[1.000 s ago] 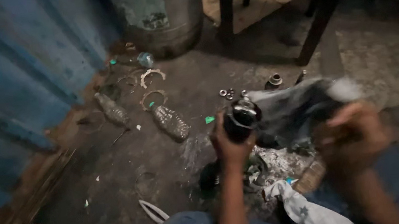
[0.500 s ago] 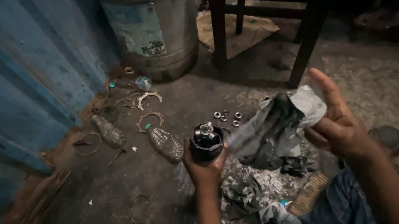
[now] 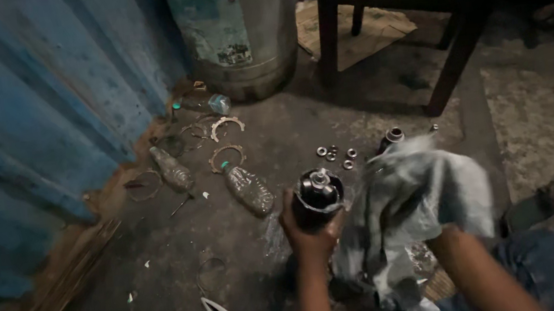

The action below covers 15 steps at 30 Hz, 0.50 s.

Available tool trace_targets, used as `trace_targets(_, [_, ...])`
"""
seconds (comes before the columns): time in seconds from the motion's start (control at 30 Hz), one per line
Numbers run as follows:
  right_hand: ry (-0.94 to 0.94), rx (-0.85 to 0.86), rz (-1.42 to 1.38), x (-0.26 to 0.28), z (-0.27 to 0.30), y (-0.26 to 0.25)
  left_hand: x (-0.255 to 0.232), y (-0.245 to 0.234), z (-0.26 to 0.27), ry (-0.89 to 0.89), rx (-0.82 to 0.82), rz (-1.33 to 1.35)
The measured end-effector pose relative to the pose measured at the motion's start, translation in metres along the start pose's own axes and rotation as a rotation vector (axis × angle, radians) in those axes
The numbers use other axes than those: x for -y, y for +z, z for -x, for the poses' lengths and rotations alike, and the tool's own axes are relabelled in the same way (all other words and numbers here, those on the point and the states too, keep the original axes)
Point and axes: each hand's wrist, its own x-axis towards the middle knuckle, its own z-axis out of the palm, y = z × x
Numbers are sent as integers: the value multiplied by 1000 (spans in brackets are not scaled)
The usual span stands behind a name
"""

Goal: The person sits on the floor and cleans a disassembled driveshaft and other mechanical components using a white cloth. They wipe the shaft, a cylindrical housing, and their hands repeatedly, handling the parts one at a time.

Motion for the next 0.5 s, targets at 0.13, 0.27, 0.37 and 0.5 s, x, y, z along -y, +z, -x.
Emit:
trace_targets(0.13, [-22, 139, 493, 11, 1, 36, -17, 6, 1, 220, -75, -108])
trace_targets(0.27, [217, 251, 740, 38, -3, 56, -18, 13, 6, 171, -30, -20])
trace_targets(0.37, [792, 160, 466, 46, -11, 57, -22, 18, 10, 200, 1, -165])
trace_targets(0.5, [129, 750, 1205, 65, -36, 43, -44, 31, 19, 269, 150, -387])
